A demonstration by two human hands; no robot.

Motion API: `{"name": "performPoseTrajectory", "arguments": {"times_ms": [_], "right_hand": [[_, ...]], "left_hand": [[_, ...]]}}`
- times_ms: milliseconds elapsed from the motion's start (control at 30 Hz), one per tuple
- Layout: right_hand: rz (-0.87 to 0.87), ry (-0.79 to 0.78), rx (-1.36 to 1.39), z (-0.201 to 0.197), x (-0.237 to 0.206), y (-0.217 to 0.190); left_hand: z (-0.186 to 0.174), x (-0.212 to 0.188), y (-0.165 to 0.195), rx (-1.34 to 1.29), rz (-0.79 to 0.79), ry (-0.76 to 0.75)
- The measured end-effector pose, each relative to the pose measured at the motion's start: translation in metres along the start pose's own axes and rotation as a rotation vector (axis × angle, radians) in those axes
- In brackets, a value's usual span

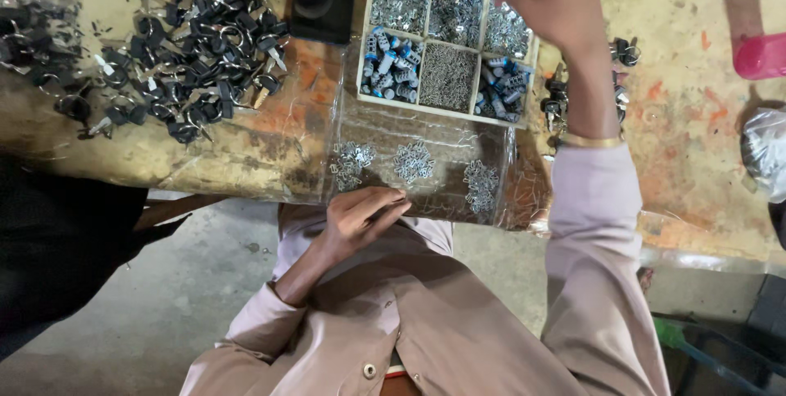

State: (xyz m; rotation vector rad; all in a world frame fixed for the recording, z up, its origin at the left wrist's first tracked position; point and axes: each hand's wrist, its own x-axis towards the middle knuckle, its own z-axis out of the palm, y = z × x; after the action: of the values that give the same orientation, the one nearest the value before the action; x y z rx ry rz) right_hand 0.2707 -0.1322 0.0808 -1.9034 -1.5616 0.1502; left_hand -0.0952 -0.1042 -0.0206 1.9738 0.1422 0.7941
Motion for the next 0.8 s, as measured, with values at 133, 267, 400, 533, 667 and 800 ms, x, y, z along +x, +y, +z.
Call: {"name": "performPoseTrajectory", "arguments": {"times_ms": [133, 267, 400, 533, 667, 800], "right_hand": [[0.290, -0.165, -0.064, -0.028, -0.061, -0.011], [0.505, -0.398, -0.574, -0.034, -0.138, -0.009], [0.410, -0.072, -0.520, -0.010, -0.210, 0.006], [0.322, 0.195, -0.428, 0.008, -0.248, 0.018], [0.624, 0.413, -0.120, 0.008, -0.262, 0.015], [0.741, 0.330, -0.185, 0.006, -0.260, -0.005]], "left_hand": [[-0.002, -0.002, 0.003, -0.090, -0.076, -0.044], [-0.008, 0.004, 0.010, -0.159, -0.080, -0.123], [-0.018, 0.023, 0.014, -0.116, 0.030, -0.192], [-0.019, 0.058, 0.007, 0.058, 0.111, -0.297], [0.000, 0.104, -0.009, 0.279, 0.213, -0.380], [0.038, 0.152, -0.030, 0.447, 0.275, -0.446]]}}
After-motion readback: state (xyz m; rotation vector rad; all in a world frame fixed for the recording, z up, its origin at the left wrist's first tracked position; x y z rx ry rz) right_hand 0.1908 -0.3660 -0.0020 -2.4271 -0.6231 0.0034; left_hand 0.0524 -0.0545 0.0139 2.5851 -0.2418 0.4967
